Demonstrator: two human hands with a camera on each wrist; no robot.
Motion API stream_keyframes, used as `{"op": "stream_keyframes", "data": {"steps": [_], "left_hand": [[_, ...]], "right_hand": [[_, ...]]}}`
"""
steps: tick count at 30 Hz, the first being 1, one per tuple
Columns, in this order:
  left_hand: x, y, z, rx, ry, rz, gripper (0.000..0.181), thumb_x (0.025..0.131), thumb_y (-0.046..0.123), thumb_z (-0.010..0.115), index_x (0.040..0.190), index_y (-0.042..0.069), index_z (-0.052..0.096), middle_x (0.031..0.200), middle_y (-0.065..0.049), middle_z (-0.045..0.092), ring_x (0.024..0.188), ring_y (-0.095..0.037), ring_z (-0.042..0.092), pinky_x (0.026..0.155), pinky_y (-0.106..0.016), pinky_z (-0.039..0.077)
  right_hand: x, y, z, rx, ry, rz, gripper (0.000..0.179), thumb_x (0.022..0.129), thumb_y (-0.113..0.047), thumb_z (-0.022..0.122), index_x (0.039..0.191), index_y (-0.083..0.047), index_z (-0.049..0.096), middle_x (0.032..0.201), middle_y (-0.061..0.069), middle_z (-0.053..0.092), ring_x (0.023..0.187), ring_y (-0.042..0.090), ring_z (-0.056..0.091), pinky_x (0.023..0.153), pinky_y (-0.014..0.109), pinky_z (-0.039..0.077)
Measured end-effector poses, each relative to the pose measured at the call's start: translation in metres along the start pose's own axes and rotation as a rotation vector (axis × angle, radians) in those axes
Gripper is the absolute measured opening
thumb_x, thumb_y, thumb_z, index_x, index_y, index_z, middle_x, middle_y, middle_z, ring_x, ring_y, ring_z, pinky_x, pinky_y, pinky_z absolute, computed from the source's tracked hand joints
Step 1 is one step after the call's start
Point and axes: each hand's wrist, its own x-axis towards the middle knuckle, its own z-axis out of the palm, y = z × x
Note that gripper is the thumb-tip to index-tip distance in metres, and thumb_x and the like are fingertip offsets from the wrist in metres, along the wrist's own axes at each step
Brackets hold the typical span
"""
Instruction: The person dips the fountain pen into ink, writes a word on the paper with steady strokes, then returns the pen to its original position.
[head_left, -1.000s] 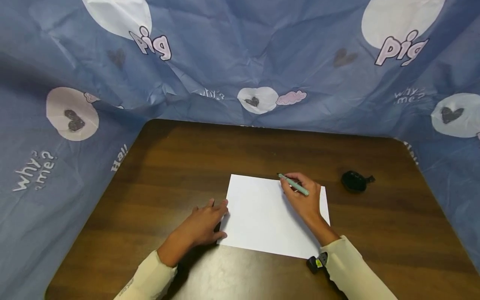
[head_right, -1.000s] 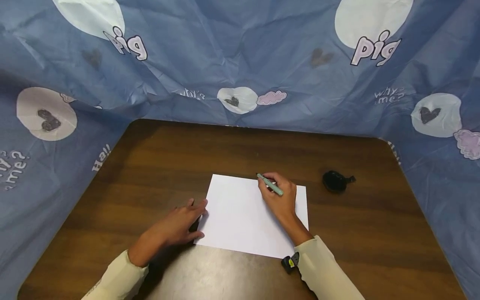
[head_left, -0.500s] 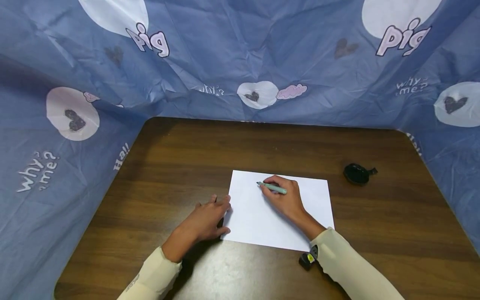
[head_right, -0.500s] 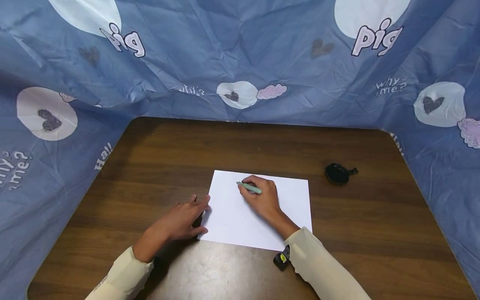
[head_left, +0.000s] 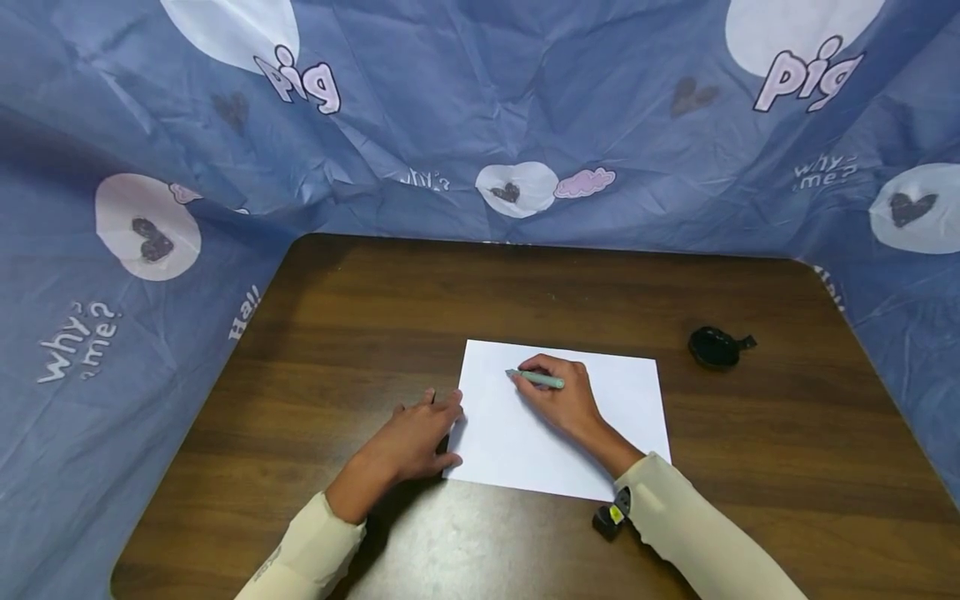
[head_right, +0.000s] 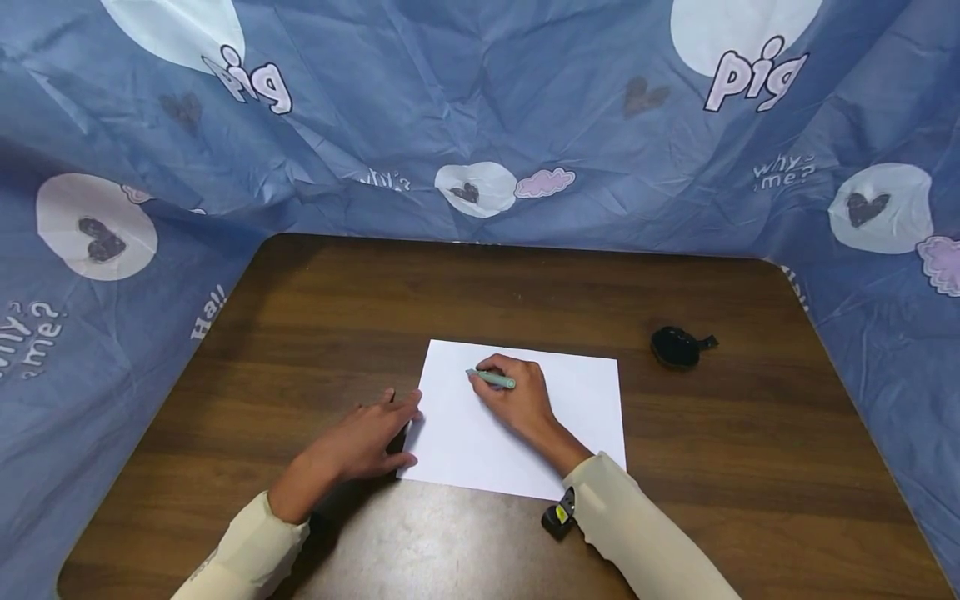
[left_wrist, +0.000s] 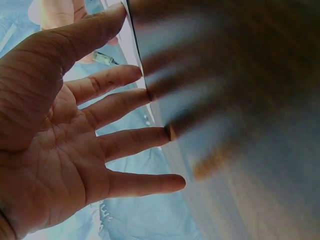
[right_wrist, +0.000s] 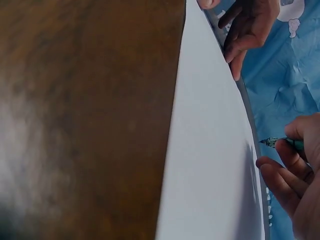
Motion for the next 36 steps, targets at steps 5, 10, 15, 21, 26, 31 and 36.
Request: {"op": "stream_keyframes", "data": {"steps": [5, 10, 15, 21, 26, 31, 36], "left_hand": [[-0.0002, 0.0015, -0.0008, 0.008, -0.009, -0.002, 0.055, 0.08, 0.036, 0.073, 0.124, 0.009, 0.053, 0.144, -0.011, 0.041, 0.127, -0.046, 0.038, 0.084, -0.069, 0.036], [-0.0011, 0.0034, -0.0005, 0.002, -0.007, -0.002, 0.055, 0.08, 0.037, 0.073, 0.123, 0.009, 0.052, 0.143, -0.012, 0.042, 0.126, -0.047, 0.038, 0.084, -0.069, 0.035], [-0.0001, 0.0044, -0.0006, 0.006, 0.005, -0.004, 0.054, 0.079, 0.036, 0.074, 0.121, 0.009, 0.053, 0.143, -0.012, 0.042, 0.125, -0.047, 0.039, 0.084, -0.07, 0.035], [0.0017, 0.0052, -0.0022, 0.005, -0.011, -0.015, 0.055, 0.079, 0.036, 0.074, 0.122, 0.009, 0.053, 0.143, -0.012, 0.042, 0.125, -0.047, 0.04, 0.084, -0.07, 0.035], [0.0009, 0.0051, -0.0027, 0.0, -0.013, -0.023, 0.056, 0.079, 0.035, 0.075, 0.123, 0.008, 0.053, 0.142, -0.013, 0.043, 0.125, -0.048, 0.039, 0.084, -0.069, 0.035], [-0.001, 0.0052, -0.0024, 0.001, -0.023, -0.027, 0.059, 0.079, 0.036, 0.074, 0.126, 0.007, 0.052, 0.142, -0.014, 0.044, 0.125, -0.047, 0.039, 0.084, -0.069, 0.035], [0.0011, 0.006, -0.003, 0.004, -0.007, -0.014, 0.06, 0.079, 0.036, 0.074, 0.127, 0.007, 0.051, 0.141, -0.014, 0.045, 0.125, -0.048, 0.04, 0.084, -0.07, 0.036]], "right_hand": [[-0.0008, 0.0014, 0.0021, -0.005, 0.0, -0.012, 0.008, 0.078, -0.018, 0.075, 0.083, -0.012, 0.073, 0.065, -0.011, 0.065, 0.052, 0.002, 0.054, 0.052, 0.024, 0.045], [-0.0011, 0.0028, 0.0023, -0.044, -0.009, -0.019, 0.008, 0.077, -0.018, 0.077, 0.081, -0.012, 0.073, 0.067, -0.012, 0.066, 0.054, 0.001, 0.054, 0.052, 0.024, 0.044], [0.0005, 0.0025, 0.0005, -0.057, -0.02, -0.007, 0.008, 0.077, -0.018, 0.077, 0.081, -0.013, 0.073, 0.07, -0.012, 0.067, 0.056, 0.001, 0.055, 0.054, 0.025, 0.045], [0.0016, 0.0015, -0.0005, -0.064, -0.029, -0.001, 0.007, 0.077, -0.018, 0.077, 0.08, -0.014, 0.073, 0.07, -0.011, 0.067, 0.057, 0.0, 0.056, 0.056, 0.025, 0.045], [0.0024, -0.0007, 0.0006, -0.067, -0.015, -0.001, 0.007, 0.075, -0.017, 0.078, 0.079, -0.014, 0.073, 0.069, -0.011, 0.067, 0.057, 0.001, 0.055, 0.056, 0.025, 0.045], [0.0011, -0.0017, 0.0019, -0.069, -0.019, -0.007, 0.007, 0.075, -0.017, 0.078, 0.079, -0.013, 0.073, 0.068, -0.012, 0.066, 0.055, 0.001, 0.054, 0.055, 0.024, 0.045], [0.0019, -0.0012, -0.0004, -0.078, -0.005, 0.006, 0.007, 0.075, -0.018, 0.078, 0.079, -0.014, 0.073, 0.066, -0.013, 0.065, 0.054, 0.0, 0.053, 0.055, 0.024, 0.044]]}}
